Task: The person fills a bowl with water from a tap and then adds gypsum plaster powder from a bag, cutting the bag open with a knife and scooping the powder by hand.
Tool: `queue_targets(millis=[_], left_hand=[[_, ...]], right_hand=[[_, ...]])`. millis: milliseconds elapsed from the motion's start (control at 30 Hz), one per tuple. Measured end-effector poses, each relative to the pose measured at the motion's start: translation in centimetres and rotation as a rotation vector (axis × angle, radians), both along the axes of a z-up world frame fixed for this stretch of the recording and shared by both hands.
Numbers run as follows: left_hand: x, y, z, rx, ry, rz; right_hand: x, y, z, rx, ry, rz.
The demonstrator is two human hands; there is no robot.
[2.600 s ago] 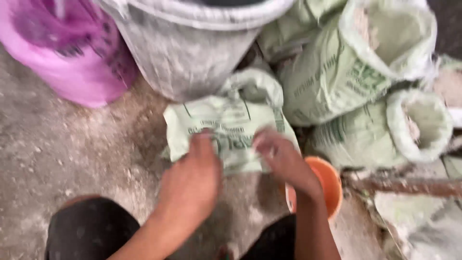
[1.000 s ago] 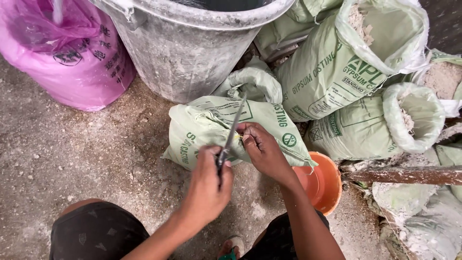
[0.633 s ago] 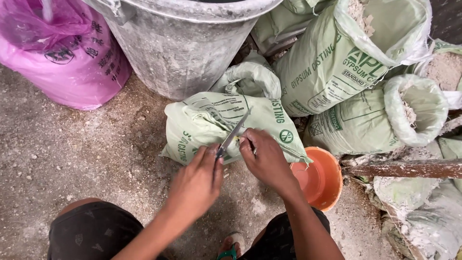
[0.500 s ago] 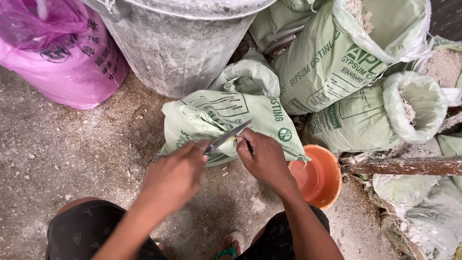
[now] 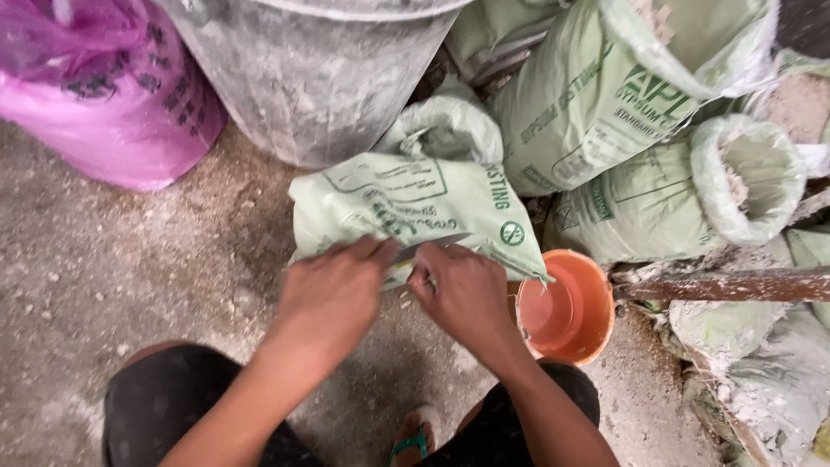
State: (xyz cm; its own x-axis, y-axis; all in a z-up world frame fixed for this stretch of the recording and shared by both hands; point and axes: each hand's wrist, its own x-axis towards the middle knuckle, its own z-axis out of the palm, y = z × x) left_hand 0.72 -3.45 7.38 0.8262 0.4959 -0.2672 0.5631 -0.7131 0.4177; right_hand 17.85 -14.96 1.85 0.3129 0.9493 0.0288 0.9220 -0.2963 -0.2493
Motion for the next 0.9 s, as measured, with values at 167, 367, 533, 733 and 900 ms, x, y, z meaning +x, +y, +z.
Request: queue_targets(millis=[167, 367, 533, 733, 900], left_hand=[[-1.5, -0.1, 2.2, -0.026, 0.096, 0.016], [-1.4, 1.1, 0.4, -0.133, -0.002, -0.051], [1.7, -0.7, -0.1, -0.382, 0.351, -0.217], [-8.1, 4.7, -2.1, -0.047, -0.227, 0.351], [-3.9, 3.8, -5.9, -0.177, -0.390, 0.432]], right_hand=[[-0.2, -0.3, 1.3, 0.070, -0.048, -0.013], [0.6, -0.1, -0.4, 0.130, -0.014, 0.082], [-1.2, -1.0, 3.1, 0.247, 0.056, 0.056], [1.5, -0.8, 8.5, -0.741, 0.614, -0.406], [-5.7, -0.8, -1.9, -0.960, 0.174, 0.362]])
